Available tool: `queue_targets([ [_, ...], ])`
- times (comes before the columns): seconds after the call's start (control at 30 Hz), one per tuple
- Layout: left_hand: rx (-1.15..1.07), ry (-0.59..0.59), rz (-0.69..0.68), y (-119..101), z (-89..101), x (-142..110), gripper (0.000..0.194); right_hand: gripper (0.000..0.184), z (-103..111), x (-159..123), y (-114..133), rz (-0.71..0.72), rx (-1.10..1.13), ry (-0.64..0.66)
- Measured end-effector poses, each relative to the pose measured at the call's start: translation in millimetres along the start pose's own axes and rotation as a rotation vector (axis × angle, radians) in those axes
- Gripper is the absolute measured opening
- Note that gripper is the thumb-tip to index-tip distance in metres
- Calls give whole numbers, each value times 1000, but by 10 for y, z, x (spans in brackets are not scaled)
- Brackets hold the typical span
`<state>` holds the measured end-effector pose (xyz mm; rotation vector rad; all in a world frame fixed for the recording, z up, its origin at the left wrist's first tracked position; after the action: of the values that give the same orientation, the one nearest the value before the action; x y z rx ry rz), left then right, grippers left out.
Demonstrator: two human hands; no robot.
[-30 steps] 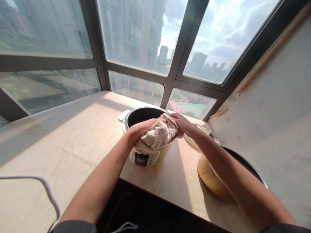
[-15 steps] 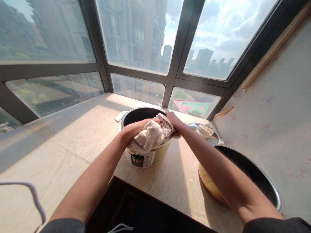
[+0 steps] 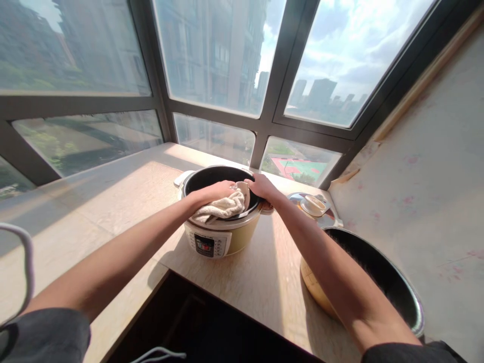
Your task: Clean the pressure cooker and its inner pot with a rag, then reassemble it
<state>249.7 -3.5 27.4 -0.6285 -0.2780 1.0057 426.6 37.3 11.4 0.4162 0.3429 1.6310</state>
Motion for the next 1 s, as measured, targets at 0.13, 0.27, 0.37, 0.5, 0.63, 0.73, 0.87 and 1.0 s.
queue_targets([
  [0.13, 250, -14, 122, -33, -23, 21, 50, 42, 33, -34, 52, -47, -33, 23],
  [0.27, 337, -88, 65, -117, -55, 118, 53, 48, 30, -30, 64, -57, -58, 30],
  [0.37, 317, -135, 69, -129, -67, 219, 54, 57, 24, -5, 52, -53, -54, 31],
  [0.5, 303, -165, 81, -110, -73, 301, 60, 61, 11, 35, 30, -5, 26, 39],
  [0.63, 264, -186, 117, -88, -98, 320, 63, 62, -28, 78, -16, 18, 63, 19],
  [0.73, 200, -172, 117, -93, -139, 323, 60, 64, -53, 95, -46, 26, 69, -1],
  [0.87, 15, -7, 102, -105, -214, 320, 68, 65, -49, 78, -38, 43, 83, 17],
  [1.0, -58, 248, 3, -118, -248, 295, 66, 62, -23, 48, -18, 21, 86, 1],
])
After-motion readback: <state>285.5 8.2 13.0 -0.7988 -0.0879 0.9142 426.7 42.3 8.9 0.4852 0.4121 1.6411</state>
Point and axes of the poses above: each hand's wrist, its own x-axis towards the middle knuckle, its own z-axis out of the back of the hand, y = z × x, the point moved 2 cm from there along x, towards the middle knuckle, and after that the axes turned 8 degrees about -z, right-handed, at the moved point
